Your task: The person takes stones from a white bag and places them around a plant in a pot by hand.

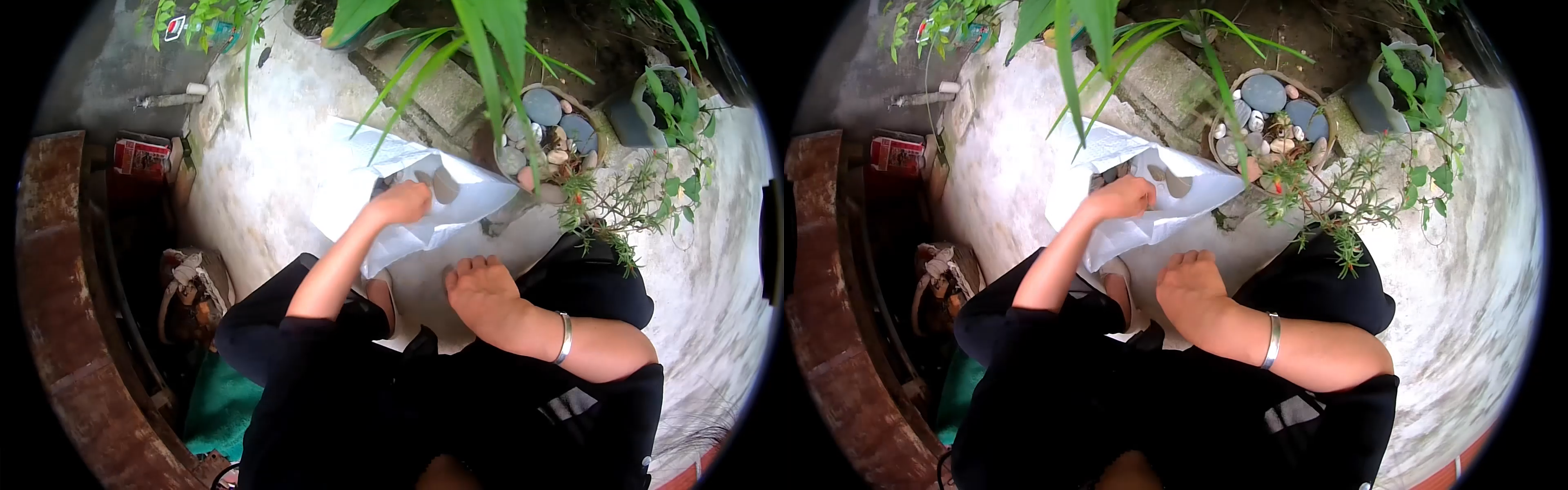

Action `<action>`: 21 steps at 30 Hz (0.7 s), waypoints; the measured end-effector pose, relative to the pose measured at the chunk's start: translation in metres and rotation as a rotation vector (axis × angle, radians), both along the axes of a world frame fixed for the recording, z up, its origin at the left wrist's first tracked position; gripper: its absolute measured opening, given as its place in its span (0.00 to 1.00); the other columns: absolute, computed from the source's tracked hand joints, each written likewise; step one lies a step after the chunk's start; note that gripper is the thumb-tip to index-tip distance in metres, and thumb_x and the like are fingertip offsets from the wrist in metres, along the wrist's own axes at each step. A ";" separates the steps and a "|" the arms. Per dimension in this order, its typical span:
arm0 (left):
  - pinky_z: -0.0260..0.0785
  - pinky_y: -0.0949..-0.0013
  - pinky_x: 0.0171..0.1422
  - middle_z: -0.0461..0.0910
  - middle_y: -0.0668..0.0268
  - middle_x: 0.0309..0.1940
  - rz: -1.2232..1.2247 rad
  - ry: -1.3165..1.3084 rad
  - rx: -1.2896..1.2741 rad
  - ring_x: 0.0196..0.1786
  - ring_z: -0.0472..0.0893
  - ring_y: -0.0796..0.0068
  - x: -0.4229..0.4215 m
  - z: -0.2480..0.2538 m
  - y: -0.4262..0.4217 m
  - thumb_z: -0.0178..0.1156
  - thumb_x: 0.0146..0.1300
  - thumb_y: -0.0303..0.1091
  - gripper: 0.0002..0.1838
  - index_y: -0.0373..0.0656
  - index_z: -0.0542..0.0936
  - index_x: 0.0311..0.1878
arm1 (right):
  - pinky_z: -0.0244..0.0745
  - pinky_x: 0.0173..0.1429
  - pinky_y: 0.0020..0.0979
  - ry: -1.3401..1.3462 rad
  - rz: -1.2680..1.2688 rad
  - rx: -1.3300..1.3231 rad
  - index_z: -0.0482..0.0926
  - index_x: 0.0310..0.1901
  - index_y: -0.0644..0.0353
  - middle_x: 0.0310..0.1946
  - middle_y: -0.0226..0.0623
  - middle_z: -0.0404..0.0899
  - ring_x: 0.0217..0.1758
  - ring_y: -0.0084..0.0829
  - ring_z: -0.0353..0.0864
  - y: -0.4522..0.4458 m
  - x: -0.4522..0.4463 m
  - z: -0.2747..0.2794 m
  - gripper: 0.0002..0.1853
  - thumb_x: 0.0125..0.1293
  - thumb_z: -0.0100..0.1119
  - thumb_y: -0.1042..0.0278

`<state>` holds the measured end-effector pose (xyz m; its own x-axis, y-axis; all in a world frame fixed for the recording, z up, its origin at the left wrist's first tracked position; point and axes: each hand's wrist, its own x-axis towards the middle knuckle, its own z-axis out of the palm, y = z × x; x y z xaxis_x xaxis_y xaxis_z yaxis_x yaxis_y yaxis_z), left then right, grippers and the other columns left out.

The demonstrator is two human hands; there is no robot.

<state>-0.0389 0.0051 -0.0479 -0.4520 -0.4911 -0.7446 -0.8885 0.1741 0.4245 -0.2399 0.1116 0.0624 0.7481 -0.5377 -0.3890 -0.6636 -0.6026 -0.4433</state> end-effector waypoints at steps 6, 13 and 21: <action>0.70 0.57 0.51 0.80 0.52 0.36 0.548 -0.295 -0.334 0.45 0.80 0.55 0.008 -0.120 0.024 0.63 0.51 0.35 0.12 0.39 0.79 0.37 | 0.66 0.43 0.31 0.039 0.006 0.030 0.80 0.38 0.60 0.35 0.37 0.77 0.41 0.32 0.75 -0.002 0.006 0.001 0.10 0.53 0.56 0.70; 0.71 0.57 0.51 0.80 0.57 0.41 0.765 -0.369 -0.319 0.47 0.79 0.56 -0.001 -0.126 0.032 0.68 0.48 0.39 0.16 0.44 0.79 0.39 | 0.69 0.43 0.31 0.045 -0.027 -0.002 0.78 0.35 0.62 0.32 0.38 0.77 0.39 0.33 0.77 0.002 0.009 -0.003 0.10 0.49 0.56 0.73; 0.72 0.57 0.47 0.81 0.55 0.32 0.876 -0.237 -0.368 0.40 0.81 0.54 0.009 -0.147 0.039 0.65 0.46 0.29 0.04 0.46 0.79 0.26 | 0.68 0.41 0.30 0.061 0.000 -0.028 0.79 0.35 0.62 0.32 0.39 0.77 0.38 0.34 0.76 0.000 0.008 0.004 0.09 0.51 0.56 0.70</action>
